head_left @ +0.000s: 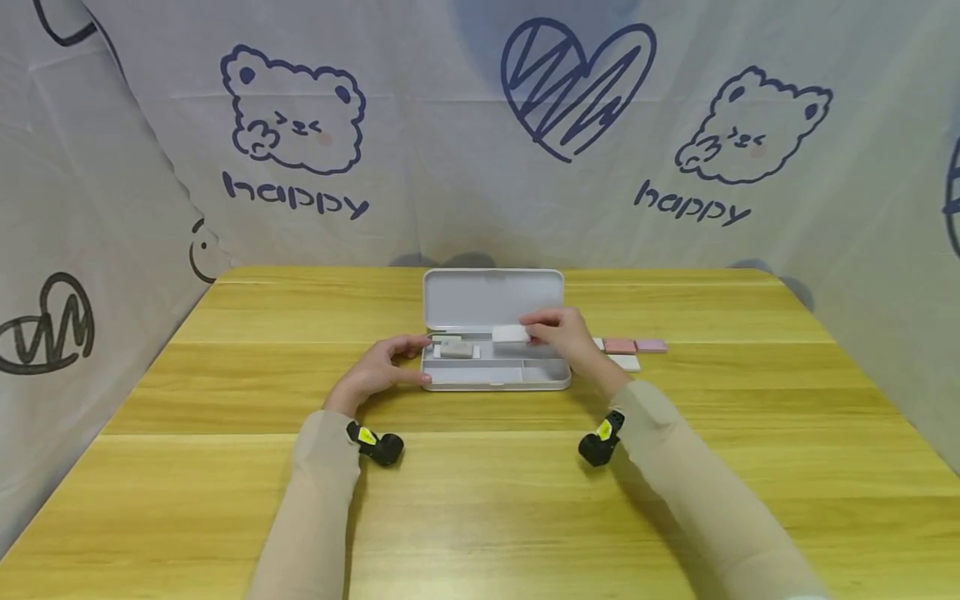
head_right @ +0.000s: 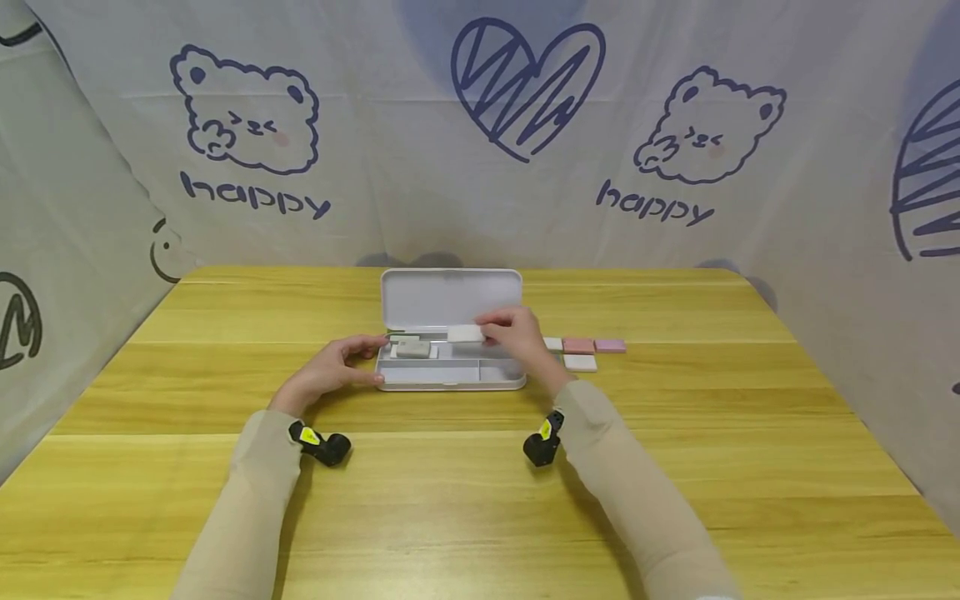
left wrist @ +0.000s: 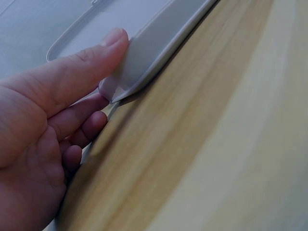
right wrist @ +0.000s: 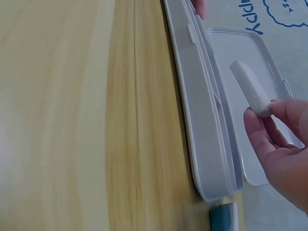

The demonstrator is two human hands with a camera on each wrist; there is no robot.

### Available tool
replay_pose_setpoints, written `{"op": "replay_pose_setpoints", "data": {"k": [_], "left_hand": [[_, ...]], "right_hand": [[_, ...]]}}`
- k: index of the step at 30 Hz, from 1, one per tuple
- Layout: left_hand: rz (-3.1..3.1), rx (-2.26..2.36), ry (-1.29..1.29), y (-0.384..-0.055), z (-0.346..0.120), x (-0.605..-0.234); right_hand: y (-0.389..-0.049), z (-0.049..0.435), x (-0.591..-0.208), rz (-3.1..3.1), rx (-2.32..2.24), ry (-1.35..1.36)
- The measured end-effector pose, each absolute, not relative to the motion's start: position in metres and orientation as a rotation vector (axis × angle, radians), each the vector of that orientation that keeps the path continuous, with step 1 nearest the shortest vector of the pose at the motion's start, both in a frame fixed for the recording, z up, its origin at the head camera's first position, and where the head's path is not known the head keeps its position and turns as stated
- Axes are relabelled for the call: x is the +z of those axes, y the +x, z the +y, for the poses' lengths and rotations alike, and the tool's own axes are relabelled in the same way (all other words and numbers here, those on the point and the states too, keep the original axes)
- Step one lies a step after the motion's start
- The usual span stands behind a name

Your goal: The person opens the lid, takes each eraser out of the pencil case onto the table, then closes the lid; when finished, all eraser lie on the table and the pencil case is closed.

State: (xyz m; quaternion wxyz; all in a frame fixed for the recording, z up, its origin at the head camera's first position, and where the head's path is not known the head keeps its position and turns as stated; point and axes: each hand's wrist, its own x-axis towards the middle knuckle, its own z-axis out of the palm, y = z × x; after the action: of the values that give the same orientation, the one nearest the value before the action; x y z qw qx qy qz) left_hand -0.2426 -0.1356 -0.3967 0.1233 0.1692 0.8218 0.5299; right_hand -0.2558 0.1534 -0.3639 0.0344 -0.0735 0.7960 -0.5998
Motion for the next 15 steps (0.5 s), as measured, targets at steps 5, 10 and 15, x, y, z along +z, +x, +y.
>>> {"op": "replay_pose_setpoints", "data": {"k": [5,10,15], "left_hand": [[2.399,1.547,0.491,-0.242,-0.135,-0.396],[2.394,1.556,0.499,-0.242,-0.135,-0.396],[2.388,1.56,0.492,-0.242,-0.135,-0.396]], "right_hand": [[-0.254,0.166,-0.365,2.401,-1.888,-0.227],[-0.251,0.179,-0.365,2.383,-1.877,-0.206],[-0.248,0.193,-0.364,2.376,-1.898,-0.205]]}}
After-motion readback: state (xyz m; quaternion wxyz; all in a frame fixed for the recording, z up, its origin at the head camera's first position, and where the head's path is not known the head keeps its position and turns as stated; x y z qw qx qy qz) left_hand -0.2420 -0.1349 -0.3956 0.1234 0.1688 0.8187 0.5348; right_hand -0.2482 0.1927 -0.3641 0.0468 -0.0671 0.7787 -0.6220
